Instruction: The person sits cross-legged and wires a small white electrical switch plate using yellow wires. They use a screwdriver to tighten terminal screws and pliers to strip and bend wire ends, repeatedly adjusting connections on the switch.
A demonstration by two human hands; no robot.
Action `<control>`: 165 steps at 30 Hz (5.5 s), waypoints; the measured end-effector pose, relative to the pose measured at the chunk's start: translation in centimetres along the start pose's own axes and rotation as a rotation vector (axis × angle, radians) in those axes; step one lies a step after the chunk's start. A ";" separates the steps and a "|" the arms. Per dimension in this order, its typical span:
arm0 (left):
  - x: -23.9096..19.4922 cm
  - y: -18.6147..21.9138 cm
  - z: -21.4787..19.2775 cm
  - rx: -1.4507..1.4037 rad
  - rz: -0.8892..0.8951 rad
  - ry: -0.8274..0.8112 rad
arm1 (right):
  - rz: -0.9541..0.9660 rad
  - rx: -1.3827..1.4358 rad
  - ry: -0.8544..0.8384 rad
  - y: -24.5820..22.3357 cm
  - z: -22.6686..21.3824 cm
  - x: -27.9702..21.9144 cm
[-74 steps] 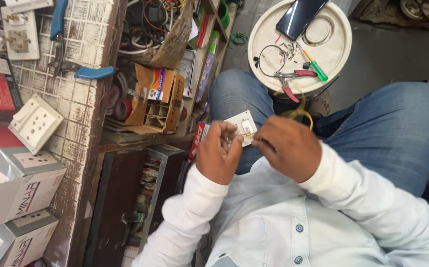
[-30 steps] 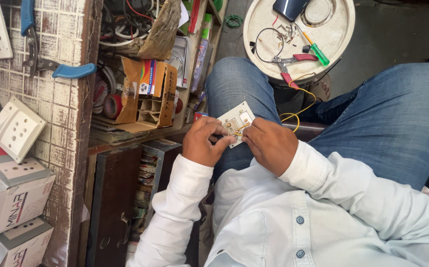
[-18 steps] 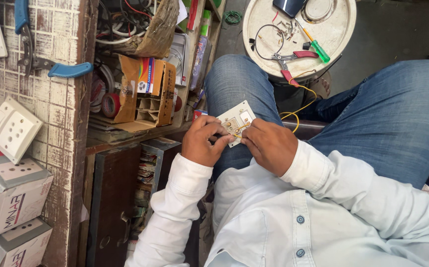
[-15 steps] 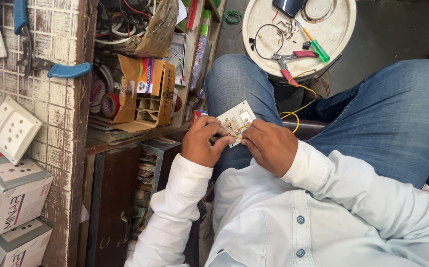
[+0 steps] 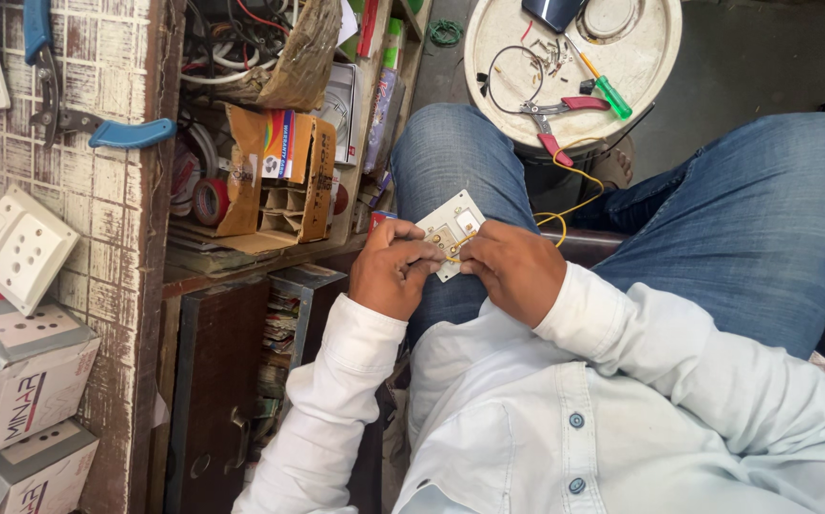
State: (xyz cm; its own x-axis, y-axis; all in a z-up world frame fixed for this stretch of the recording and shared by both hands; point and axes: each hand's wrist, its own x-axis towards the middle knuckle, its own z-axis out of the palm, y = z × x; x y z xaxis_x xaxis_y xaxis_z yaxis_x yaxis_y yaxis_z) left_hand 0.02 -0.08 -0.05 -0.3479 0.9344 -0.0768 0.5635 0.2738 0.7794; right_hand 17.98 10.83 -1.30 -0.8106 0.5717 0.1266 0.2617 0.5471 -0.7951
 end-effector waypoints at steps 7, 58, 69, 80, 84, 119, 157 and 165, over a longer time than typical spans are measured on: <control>0.0 0.1 0.2 0.046 -0.045 0.003 | -0.064 0.018 -0.009 0.6 0.4 -0.1; 3.5 -1.1 2.9 -0.305 -0.003 0.253 | 0.529 -0.502 0.118 31.8 -3.0 6.2; 3.0 -0.6 1.6 -0.336 0.025 0.383 | 0.520 0.543 0.179 11.4 -10.6 2.8; 2.8 -0.7 1.7 -0.300 0.055 0.446 | -0.319 -0.561 -0.029 -6.2 -11.2 4.1; 2.8 -0.5 1.6 -0.297 0.034 0.427 | -0.345 -0.595 -0.051 -6.5 -11.0 4.4; 1.9 0.8 1.9 -0.139 0.027 0.384 | -0.102 -0.752 -0.433 -6.9 -10.6 5.8; 1.8 1.7 2.3 0.114 -0.001 0.226 | 0.243 1.048 0.011 10.2 -2.5 1.2; 2.5 -1.0 4.3 -0.174 -0.044 0.219 | 0.349 0.490 0.066 3.5 1.2 8.1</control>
State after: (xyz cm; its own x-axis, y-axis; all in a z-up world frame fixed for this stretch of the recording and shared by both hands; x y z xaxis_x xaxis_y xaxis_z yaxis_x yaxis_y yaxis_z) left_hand 1.79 2.90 -3.72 -0.5333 0.8459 0.0085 0.4137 0.2520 0.8748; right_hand 11.71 16.63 -3.72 -0.6819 0.7120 -0.1673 0.2224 -0.0161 -0.9748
